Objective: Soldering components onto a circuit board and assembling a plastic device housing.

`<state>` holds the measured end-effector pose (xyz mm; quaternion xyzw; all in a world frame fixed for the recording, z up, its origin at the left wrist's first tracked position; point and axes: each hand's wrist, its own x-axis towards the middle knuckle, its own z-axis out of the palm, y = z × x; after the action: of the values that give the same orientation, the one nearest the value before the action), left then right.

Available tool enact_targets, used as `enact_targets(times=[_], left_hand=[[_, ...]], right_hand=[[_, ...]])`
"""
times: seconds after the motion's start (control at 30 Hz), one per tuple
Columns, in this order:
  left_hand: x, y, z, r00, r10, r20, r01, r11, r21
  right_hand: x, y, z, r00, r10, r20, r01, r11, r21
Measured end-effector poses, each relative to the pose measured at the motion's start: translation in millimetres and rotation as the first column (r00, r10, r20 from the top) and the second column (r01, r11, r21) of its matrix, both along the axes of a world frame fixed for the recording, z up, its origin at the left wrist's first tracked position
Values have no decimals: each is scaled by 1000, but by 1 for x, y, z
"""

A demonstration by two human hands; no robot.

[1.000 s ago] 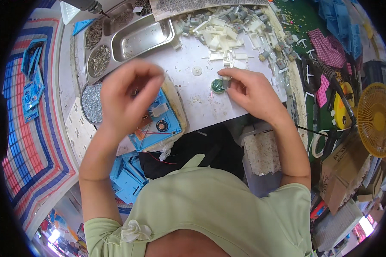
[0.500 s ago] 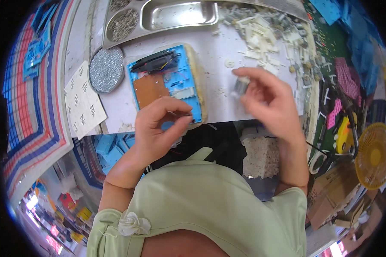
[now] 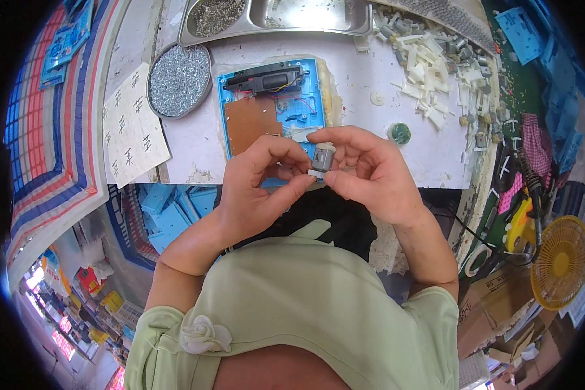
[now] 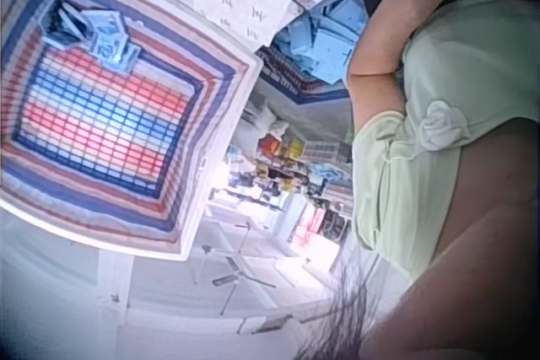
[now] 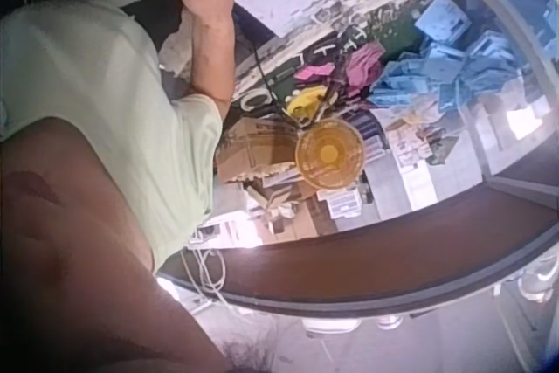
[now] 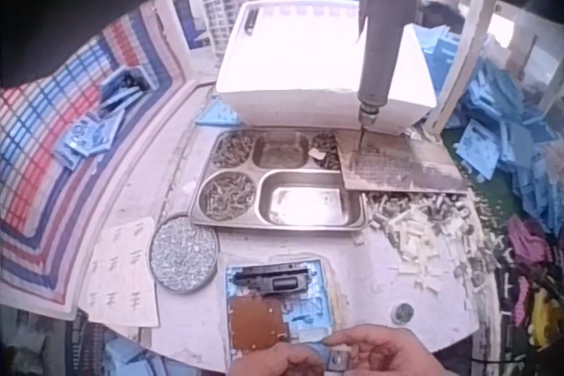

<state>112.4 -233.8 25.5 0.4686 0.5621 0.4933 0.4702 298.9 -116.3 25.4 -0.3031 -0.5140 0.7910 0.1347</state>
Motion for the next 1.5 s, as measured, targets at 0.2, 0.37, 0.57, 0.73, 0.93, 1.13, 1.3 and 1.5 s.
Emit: enact_targets(times=[0.2,0.37,0.57,0.73,0.93,1.13,1.3,1.5], left_hand=[[-1,-1,-9,990,47,-137,-23,985,172],[-7,4,-15,865,190,-464,85,857,509],[-15,2,-7,946,128,-299,15,902,433],[-19,-4,-6,957,102,-272,-2,939,345],[-18,-5,-6,949,131,-287,-17,930,368],[-17,-8,-16,949,160,-270,-38,913,406],[-19,-8,-19,933,188,-306,-54,915,399],[-42,29,-5,730,389,-562,-130,886,445]], right_hand=[[-2,-10,2,996,-63,64,11,793,609],[-5,1,19,985,-19,171,-58,901,430],[-12,-2,12,999,-21,-24,32,608,793],[-15,-2,12,994,23,-110,91,403,911],[-14,-6,14,990,67,-121,94,315,944],[-11,-14,7,990,10,-139,129,318,939],[-10,-15,-4,989,-35,-146,149,376,915],[4,-6,-14,969,-180,-166,233,461,856]])
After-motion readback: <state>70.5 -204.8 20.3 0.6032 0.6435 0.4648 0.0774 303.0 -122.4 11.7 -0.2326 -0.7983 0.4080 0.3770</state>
